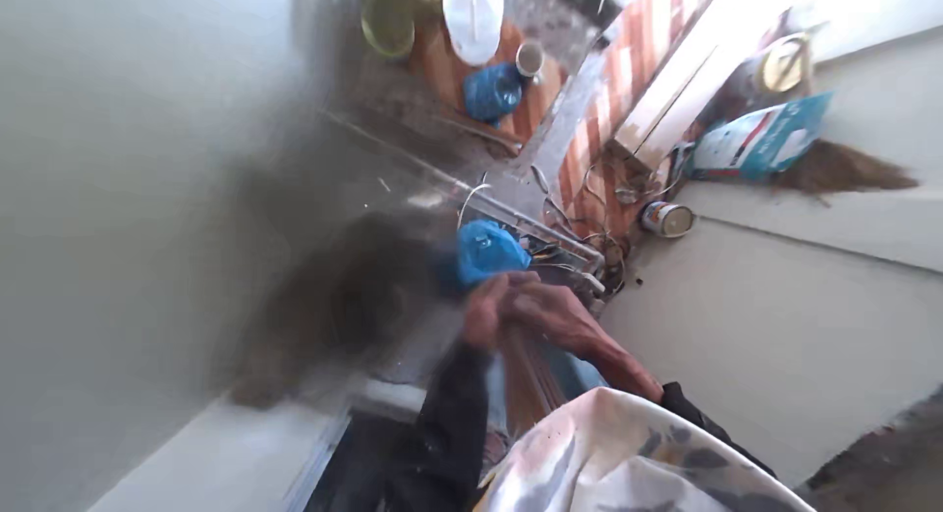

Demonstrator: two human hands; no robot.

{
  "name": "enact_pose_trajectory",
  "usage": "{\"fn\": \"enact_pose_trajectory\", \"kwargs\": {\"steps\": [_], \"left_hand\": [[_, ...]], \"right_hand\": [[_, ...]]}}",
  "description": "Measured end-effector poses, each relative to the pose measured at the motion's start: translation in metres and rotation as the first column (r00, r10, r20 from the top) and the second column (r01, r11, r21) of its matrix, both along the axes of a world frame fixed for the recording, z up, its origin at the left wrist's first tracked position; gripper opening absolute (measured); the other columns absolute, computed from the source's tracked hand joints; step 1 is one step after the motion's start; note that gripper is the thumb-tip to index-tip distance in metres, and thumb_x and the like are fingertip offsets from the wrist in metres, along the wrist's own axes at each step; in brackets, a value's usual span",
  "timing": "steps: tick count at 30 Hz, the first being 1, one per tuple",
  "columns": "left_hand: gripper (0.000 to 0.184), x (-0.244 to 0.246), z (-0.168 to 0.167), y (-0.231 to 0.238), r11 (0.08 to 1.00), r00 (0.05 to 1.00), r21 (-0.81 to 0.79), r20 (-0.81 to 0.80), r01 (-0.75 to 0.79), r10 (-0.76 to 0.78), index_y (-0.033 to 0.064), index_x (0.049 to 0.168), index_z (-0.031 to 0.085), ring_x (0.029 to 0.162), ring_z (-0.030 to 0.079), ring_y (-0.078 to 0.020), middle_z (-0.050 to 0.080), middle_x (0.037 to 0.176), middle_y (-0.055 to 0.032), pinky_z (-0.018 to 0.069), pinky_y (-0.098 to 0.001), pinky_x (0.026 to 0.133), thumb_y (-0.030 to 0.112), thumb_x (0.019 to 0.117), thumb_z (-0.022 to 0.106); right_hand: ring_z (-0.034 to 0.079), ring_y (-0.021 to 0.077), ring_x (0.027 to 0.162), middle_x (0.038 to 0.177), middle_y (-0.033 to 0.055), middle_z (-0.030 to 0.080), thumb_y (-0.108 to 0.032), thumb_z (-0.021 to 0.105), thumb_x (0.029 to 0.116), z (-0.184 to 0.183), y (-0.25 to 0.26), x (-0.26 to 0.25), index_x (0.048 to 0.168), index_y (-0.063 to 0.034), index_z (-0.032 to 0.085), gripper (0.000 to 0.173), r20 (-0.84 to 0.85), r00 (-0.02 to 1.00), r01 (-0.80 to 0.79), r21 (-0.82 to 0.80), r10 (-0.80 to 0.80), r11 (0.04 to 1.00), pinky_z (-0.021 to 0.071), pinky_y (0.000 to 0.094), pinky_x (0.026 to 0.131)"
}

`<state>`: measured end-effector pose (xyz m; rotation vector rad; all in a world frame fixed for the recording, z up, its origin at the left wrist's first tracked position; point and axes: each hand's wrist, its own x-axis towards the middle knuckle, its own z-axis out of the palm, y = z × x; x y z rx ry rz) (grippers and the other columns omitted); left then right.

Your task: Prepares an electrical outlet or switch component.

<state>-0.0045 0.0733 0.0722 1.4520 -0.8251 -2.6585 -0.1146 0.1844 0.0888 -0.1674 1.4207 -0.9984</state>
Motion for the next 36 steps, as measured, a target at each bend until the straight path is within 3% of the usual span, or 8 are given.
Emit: {"fn": "enact_pose_trajectory", "kwargs": {"steps": [5, 8, 11, 16, 21, 24, 27, 36], "left_hand": [[0.051, -0.042, 0.109, 0.007, 0.979, 0.987, 0.124, 0.013, -0.160, 0.160, 0.0074, 0.115, 0.064, 0.100, 0.071, -0.0249, 0.073, 0.110, -0.0131, 0.0588, -0.0419, 0.084, 0.030, 0.1117, 0.017], [0.046, -0.054, 0.156, 0.012, 0.970, 0.977, 0.112, 0.043, -0.214, 0.210, 0.0080, 0.118, 0.060, 0.094, 0.071, -0.0241, 0.072, 0.106, -0.0128, 0.0584, -0.0415, 0.080, 0.033, 0.1118, 0.022], [0.042, -0.063, 0.203, 0.018, 0.978, 0.981, 0.089, 0.045, -0.190, 0.186, 0.0061, 0.124, 0.053, 0.093, 0.071, -0.0262, 0.071, 0.106, -0.0146, 0.0587, -0.0445, 0.080, 0.029, 0.1131, 0.020], [0.031, -0.059, 0.272, 0.036, 0.994, 0.992, 0.030, -0.065, -0.108, 0.110, 0.0043, 0.114, 0.053, 0.085, 0.070, -0.0228, 0.069, 0.095, -0.0119, 0.0608, -0.0413, 0.075, 0.020, 0.1125, 0.027], [0.024, -0.047, 0.331, 0.055, 0.959, 0.948, -0.281, -0.297, 0.027, -0.113, 0.0007, 0.117, 0.055, 0.085, 0.070, -0.0138, 0.070, 0.096, -0.0036, 0.0615, -0.0349, 0.079, -0.003, 0.0939, 0.058], [0.020, -0.046, 0.366, 0.065, 0.921, 0.942, -0.390, -0.303, 0.018, -0.146, -0.0009, 0.113, 0.060, 0.084, 0.070, -0.0123, 0.072, 0.096, -0.0045, 0.0610, -0.0315, 0.077, -0.005, 0.0940, 0.062], [0.016, -0.051, 0.391, 0.068, 0.943, 0.934, -0.325, -0.355, -0.077, -0.046, -0.0070, 0.111, 0.058, 0.090, 0.073, -0.0225, 0.073, 0.099, -0.0152, 0.0625, -0.0387, 0.080, -0.009, 0.0948, 0.059], [0.026, -0.056, 0.458, 0.078, 0.998, 0.915, -0.070, -0.403, -0.003, -0.025, -0.0019, 0.101, 0.063, 0.090, 0.074, -0.0261, 0.074, 0.105, -0.0193, 0.0628, -0.0389, 0.076, 0.003, 0.1072, 0.038]], "right_hand": [[0.072, 0.0253, 0.098, 0.114, 0.0187, 0.071, -0.018, 0.043, 0.1092, 0.097, 0.022, -0.021, 0.128, 0.0046, 0.062, 0.035, 0.177, 0.910, 0.391, -0.058, -0.376, 0.919, 0.0615, 0.0425, 0.089], [0.071, 0.0277, 0.106, 0.119, 0.0203, 0.070, -0.016, 0.039, 0.1082, 0.144, 0.032, -0.027, 0.129, 0.0051, 0.059, 0.035, 0.235, 0.869, 0.475, -0.148, -0.436, 0.867, 0.0588, 0.0461, 0.097], [0.072, 0.0269, 0.103, 0.116, 0.0187, 0.071, -0.013, 0.033, 0.1092, 0.194, 0.037, -0.030, 0.129, 0.0057, 0.056, 0.036, 0.254, 0.828, 0.544, -0.149, -0.500, 0.826, 0.0597, 0.0459, 0.094], [0.073, 0.0314, 0.101, 0.118, 0.0228, 0.069, -0.013, 0.031, 0.1117, 0.267, 0.046, -0.025, 0.129, 0.0066, 0.050, 0.032, 0.235, 0.760, 0.647, -0.173, -0.606, 0.743, 0.0614, 0.0480, 0.091], [0.072, 0.0219, 0.080, 0.094, 0.0122, 0.070, -0.016, 0.036, 0.1117, 0.342, 0.051, -0.018, 0.117, 0.0005, 0.051, 0.023, 0.167, 0.685, 0.728, -0.134, -0.709, 0.672, 0.0637, 0.0422, 0.076], [0.073, 0.0258, 0.082, 0.095, 0.0159, 0.069, -0.020, 0.033, 0.1131, 0.381, 0.057, -0.008, 0.121, 0.0013, 0.050, 0.028, 0.195, 0.594, 0.803, -0.084, -0.780, 0.590, 0.0637, 0.0449, 0.076], [0.073, 0.0291, 0.087, 0.101, 0.0188, 0.070, -0.022, 0.024, 0.1138, 0.411, 0.063, -0.004, 0.127, 0.0026, 0.047, 0.036, 0.280, 0.508, 0.859, -0.100, -0.815, 0.501, 0.0630, 0.0463, 0.080], [0.074, 0.0339, 0.093, 0.107, 0.0242, 0.071, -0.022, 0.024, 0.1137, 0.468, 0.090, 0.000, 0.130, 0.0052, 0.047, 0.039, 0.336, 0.439, 0.898, -0.157, -0.833, 0.410, 0.0619, 0.0485, 0.086]]}}
